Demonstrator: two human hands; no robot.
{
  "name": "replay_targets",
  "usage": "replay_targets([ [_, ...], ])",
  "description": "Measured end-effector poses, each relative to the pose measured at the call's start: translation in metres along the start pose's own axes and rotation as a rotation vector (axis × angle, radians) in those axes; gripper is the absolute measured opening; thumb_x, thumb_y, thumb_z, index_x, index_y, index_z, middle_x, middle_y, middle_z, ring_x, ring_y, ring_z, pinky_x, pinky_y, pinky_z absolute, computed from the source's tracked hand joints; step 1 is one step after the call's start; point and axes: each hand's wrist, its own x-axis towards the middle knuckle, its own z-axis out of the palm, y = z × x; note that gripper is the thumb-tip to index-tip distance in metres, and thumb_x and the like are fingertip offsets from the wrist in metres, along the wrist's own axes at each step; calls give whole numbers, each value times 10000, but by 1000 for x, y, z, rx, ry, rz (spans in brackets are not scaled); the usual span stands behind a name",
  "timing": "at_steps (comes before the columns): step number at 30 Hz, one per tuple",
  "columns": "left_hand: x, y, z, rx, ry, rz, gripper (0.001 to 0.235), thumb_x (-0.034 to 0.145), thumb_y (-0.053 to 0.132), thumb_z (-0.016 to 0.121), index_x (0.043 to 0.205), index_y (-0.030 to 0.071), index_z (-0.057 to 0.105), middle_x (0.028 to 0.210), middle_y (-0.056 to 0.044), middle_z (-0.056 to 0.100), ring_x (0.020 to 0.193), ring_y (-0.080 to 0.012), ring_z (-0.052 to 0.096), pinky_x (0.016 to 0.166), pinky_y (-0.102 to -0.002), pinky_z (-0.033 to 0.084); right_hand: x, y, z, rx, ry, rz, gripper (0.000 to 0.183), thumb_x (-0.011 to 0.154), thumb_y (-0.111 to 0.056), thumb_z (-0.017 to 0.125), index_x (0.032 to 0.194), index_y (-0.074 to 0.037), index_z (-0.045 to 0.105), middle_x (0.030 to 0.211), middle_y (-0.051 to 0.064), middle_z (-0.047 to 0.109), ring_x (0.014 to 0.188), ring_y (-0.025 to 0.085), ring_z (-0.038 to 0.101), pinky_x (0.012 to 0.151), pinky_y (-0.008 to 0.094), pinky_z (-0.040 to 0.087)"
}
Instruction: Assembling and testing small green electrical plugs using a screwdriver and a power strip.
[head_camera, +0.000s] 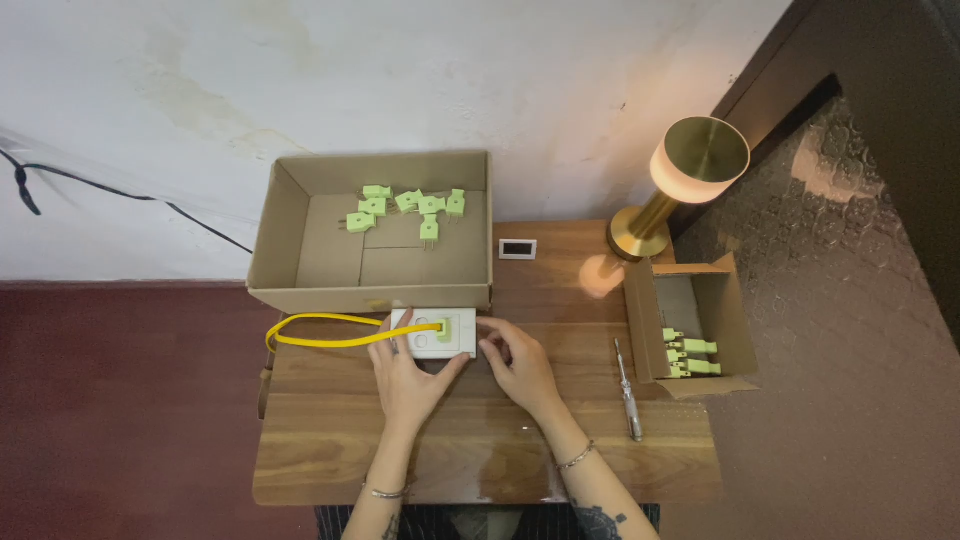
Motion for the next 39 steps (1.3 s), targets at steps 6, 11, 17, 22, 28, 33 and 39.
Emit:
replay_targets([
  [6, 1, 1, -2, -11, -6, -7, 1066, 628, 446, 985, 1495, 111, 462, 1436, -212, 407, 1348, -431, 383, 1136, -600, 337, 4, -1, -1, -17, 40, -101, 255, 949, -129, 683, 1200, -130, 728, 831, 79, 716, 658, 224, 645, 627, 352, 565],
  [11, 0, -1, -1, 3, -1, 1, 1060, 632, 416, 988, 1499, 117, 458, 1430, -203, 410, 1335, -427, 391, 1129, -596, 347, 18, -23, -1, 13, 72, -221, 233, 933, -108, 703, 1164, -108, 737, 854, 70, 694, 705, 231, 660, 662, 355, 571],
  [17, 1, -8, 4, 37, -3, 2, 1046, 605, 305, 972, 1498, 127, 456, 1432, -192, 409, 1291, -423, 417, 1103, -567, 376, 33, -52, 12, -7, -9, -301, 319, 888, -100, 755, 1204, -88, 712, 874, 95, 651, 727, 270, 670, 688, 391, 578],
  [22, 0, -15, 9, 44, 12, 21, 1030, 590, 238, 941, 1495, 126, 462, 1428, -190, 413, 1276, -432, 426, 1082, -563, 393, 40, -42, 27, -37, -53, -285, 363, 893, -118, 761, 1243, -65, 680, 878, 103, 603, 739, 283, 672, 689, 390, 580],
  [28, 0, -18, 11, 51, 27, 28, 1037, 577, 229, 926, 1502, 132, 466, 1415, -181, 422, 1262, -429, 439, 1078, -553, 398, 41, -26, 37, -55, -87, -271, 337, 880, -142, 771, 1199, -68, 694, 806, 94, 561, 723, 302, 666, 680, 400, 578],
  [33, 1, -16, 11, 49, 54, 46, 1017, 587, 217, 918, 1499, 123, 479, 1411, -190, 438, 1247, -432, 449, 1072, -546, 400, 40, -11, 47, 1, -37, -224, 228, 859, -140, 790, 1071, -100, 718, 772, 77, 573, 699, 283, 676, 658, 379, 575],
  [39, -1, -20, 14, 61, 65, 58, 1056, 566, 253, 940, 1506, 131, 475, 1394, -196, 440, 1243, -436, 454, 1073, -554, 399, 39, -6, 53, 51, 21, -207, 211, 842, -159, 816, 1035, -106, 748, 756, 82, 593, 704, 291, 681, 656, 375, 569],
])
